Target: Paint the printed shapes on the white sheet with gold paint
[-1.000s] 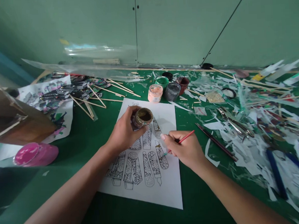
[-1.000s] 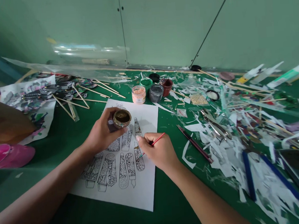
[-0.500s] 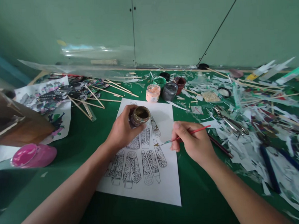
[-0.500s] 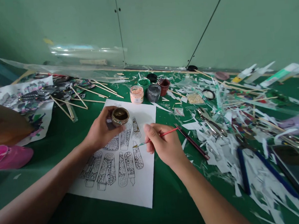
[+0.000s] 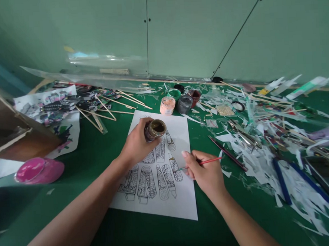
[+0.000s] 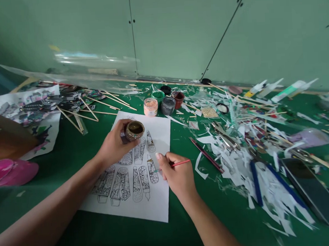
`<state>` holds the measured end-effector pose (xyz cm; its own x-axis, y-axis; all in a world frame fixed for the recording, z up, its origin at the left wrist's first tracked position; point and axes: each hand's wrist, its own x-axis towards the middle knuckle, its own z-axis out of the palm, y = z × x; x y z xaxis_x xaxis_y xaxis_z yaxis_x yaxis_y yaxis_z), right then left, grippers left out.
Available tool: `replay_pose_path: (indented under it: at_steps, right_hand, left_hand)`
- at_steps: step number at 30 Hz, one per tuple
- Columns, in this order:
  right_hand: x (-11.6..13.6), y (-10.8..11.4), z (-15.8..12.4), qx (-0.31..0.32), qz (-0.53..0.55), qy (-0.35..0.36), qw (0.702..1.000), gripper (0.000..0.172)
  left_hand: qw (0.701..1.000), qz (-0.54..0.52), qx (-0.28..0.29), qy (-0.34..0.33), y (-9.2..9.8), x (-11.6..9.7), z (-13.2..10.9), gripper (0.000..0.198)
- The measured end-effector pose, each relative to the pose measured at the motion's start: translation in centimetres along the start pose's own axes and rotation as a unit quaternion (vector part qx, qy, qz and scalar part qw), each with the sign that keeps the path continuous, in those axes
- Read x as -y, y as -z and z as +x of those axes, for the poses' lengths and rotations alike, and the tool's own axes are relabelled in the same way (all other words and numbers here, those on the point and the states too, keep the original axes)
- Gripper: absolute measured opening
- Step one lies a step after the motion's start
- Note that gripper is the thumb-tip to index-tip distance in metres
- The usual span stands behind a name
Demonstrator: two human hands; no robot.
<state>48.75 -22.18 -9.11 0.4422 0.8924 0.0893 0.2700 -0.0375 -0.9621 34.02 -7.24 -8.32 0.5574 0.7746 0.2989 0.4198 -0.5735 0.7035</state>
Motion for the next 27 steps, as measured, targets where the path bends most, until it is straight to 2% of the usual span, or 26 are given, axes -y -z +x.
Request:
replay_pose_path:
  at_steps: [5,15,20,27]
  right_hand:
    - [0.11,0.05,-0.12,0.01,-0.013,-0.002,1.0,0.046]
    - [0.0,0.07,-0.12,-0.014,-0.035,0.01,0.999,0.047]
    - [0.07,0.06,-0.13,0.004,-0.03,0.007,1.0,0.046]
    - [-0.02,0.06,-0.19,-0.008,-0.04,0.013,0.999,0.045]
  left_hand:
    - [1.0,0.004,-0.008,-0.014,-0.11,-0.02,-0.02,0.046]
    - [1.0,-0.003,0.001,-0.002,-0.09,0.01,-0.02,0.046]
    - [1.0,-0.004,-0.005,-0.008,-0.2,0.12,-0.07,0.046]
    - [1.0,-0.001,0.005,-0.002,-0.18,0.17,-0.07,0.047]
